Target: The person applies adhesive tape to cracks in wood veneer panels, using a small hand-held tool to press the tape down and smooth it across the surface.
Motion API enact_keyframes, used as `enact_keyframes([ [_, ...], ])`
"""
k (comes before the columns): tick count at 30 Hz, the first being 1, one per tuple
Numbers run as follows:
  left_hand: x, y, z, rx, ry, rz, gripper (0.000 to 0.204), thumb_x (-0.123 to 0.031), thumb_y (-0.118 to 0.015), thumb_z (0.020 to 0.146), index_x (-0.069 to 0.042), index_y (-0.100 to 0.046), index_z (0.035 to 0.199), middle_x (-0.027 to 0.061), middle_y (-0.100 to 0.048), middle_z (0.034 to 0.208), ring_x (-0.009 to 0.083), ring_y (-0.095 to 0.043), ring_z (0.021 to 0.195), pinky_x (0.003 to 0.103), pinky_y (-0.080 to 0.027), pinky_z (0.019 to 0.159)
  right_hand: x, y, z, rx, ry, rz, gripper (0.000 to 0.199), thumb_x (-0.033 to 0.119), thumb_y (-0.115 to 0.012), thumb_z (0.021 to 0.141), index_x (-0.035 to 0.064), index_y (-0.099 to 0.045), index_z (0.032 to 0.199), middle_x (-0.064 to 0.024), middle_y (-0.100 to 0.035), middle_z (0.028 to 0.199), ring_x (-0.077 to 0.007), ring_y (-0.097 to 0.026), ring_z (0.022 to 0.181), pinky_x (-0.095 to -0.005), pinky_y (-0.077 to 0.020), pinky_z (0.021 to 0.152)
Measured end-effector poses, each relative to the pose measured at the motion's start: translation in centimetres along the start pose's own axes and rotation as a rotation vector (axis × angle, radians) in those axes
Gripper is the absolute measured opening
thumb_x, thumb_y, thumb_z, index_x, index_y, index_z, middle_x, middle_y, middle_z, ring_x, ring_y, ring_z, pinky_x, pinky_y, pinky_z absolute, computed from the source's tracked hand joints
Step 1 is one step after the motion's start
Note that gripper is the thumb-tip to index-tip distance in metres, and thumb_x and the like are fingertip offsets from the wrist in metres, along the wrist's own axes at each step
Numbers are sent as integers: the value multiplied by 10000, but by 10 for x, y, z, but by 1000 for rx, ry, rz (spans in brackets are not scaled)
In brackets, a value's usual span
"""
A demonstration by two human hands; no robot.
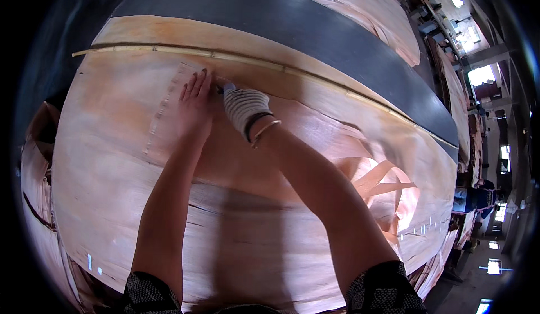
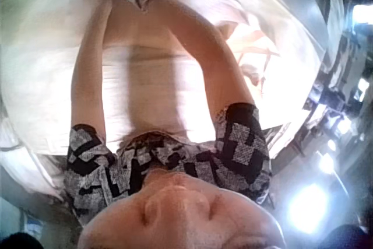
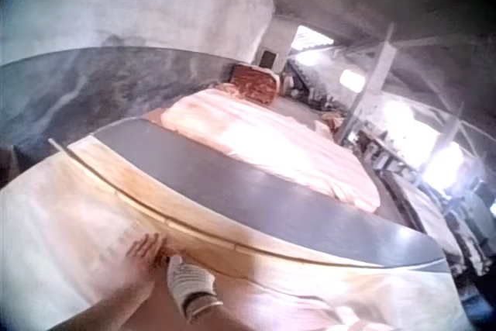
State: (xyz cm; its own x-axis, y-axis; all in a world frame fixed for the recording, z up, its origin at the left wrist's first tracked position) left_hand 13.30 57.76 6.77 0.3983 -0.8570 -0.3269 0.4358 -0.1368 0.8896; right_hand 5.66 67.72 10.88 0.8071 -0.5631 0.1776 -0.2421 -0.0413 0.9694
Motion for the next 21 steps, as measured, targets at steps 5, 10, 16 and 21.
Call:
enact_keyframes([
  [5,3,9,-2,31,41,142,427,-96,-321,891,-84,-362,1316,61,-343,1385,236,-288,1292,358,-216,1072,-28,-25,-84,175,-10,66,194,174,-355,890,55,-484,973,-185,-625,759,-353,-617,693,-487,-462,573],
  [10,-88,-3,-34,340,-214,-515,348,-191,-418,896,-63,-487,1212,83,-429,1315,248,-362,1242,364,-294,1035,-70,-12,-112,25,384,-196,132,172,-417,876,47,-459,877,-120,-550,521,-281,-544,419,-412,-393,351],
  [16,-102,3,-44,179,-438,-354,341,-245,-489,871,-48,-548,1144,90,-489,1253,248,-427,1187,360,-323,1018,-225,8,-191,150,200,-562,212,287,-528,806,144,-544,962,-87,-589,628,-245,-555,453,-376,-429,369],
  [21,-101,8,-53,127,-444,-244,326,-234,-520,849,-35,-568,1103,94,-497,1233,249,-461,1138,372,-334,1006,-110,36,-89,-178,269,-149,135,223,-483,856,104,-518,911,-123,-598,652,-297,-579,517,-406,-448,425],
])
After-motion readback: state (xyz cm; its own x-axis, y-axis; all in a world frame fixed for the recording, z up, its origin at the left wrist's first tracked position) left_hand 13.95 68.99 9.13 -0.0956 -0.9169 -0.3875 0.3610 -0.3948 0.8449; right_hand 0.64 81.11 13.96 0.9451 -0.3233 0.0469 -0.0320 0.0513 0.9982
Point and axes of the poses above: each hand's wrist, its own z-axis towards the middle knuckle, its own y-axis out of the back of the hand, x = y × z, the point moved 5 cm from there along z, towards the middle knuckle
